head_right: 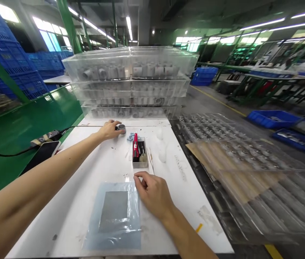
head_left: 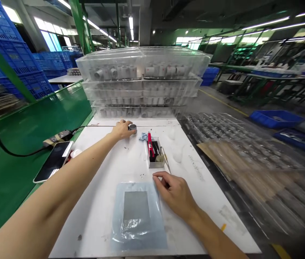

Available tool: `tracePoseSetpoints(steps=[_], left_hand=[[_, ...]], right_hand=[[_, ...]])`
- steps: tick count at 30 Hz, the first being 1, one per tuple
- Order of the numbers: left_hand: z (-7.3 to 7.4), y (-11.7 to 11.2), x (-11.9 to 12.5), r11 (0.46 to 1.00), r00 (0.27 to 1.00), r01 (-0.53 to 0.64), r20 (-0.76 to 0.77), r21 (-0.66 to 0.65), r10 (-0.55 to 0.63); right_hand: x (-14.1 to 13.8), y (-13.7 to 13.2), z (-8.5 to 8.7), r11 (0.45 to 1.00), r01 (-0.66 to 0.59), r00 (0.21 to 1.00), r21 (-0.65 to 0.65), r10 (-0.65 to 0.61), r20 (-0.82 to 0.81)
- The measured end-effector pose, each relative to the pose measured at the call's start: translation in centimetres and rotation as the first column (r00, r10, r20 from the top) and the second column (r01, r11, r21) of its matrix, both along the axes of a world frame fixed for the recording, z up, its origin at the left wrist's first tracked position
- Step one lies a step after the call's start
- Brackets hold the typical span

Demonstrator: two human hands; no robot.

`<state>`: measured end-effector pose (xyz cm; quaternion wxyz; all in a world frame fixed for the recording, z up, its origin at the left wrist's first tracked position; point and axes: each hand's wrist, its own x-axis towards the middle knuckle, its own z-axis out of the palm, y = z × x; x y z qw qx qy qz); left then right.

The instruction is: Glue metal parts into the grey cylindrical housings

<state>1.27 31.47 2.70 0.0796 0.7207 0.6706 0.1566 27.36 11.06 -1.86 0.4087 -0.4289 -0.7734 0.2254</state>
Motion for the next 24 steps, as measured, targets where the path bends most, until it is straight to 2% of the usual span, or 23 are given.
tracePoseSetpoints(steps=[2,4,9,12,14,18,21,22,24], left_hand=[[-0.3,-0.1,-0.4,1.000,1.000,0.005,0.017,-0.015,-0.005],[-0.6,-1.5,-1.3,1.000,0.999,0.025,0.032,-0.010,-0.024],[-0.9,-8.7,-4.8,0.994,0.994,0.097,0.061,-0.050,-0.094],[-1.0,-12.8,-6.6,0.993,0.991,0.102,0.089,-0.053,-0.097],[-1.0,-14.7,-7.2,0.994,0.988,0.106,0.119,-0.036,-0.101],[0.3,-17.5,-6.7,0.993,0.975,0.085,0.201,0.079,-0.100],[1.7,-20.7,-5.4,0.988,0.954,0.005,0.295,0.156,-0.051],[1.9,-22.0,-4.8,0.992,0.935,-0.020,0.353,0.128,-0.027],[1.7,-24.5,-3.7,0.998,0.825,-0.033,0.561,-0.058,0.060]], right_hand=[[0.0,0.0,0.1,1.000,-0.001,1.000,-0.003,0.001,-0.004],[-0.1,-0.1,0.3,1.000,-0.004,1.000,-0.009,0.004,-0.016],[0.1,-0.4,0.9,0.999,0.042,0.993,-0.017,-0.044,-0.110],[0.5,-0.2,1.2,0.992,0.121,0.970,-0.043,-0.127,-0.208],[1.1,0.1,1.3,0.978,0.201,0.938,-0.062,-0.211,-0.275],[3.0,1.7,1.6,0.923,0.377,0.854,-0.072,-0.376,-0.360],[4.7,3.8,1.3,0.901,0.428,0.841,-0.066,-0.424,-0.337],[5.2,4.6,1.1,0.904,0.422,0.850,-0.070,-0.422,-0.316],[5.9,6.2,0.4,0.918,0.385,0.877,-0.094,-0.395,-0.273]])
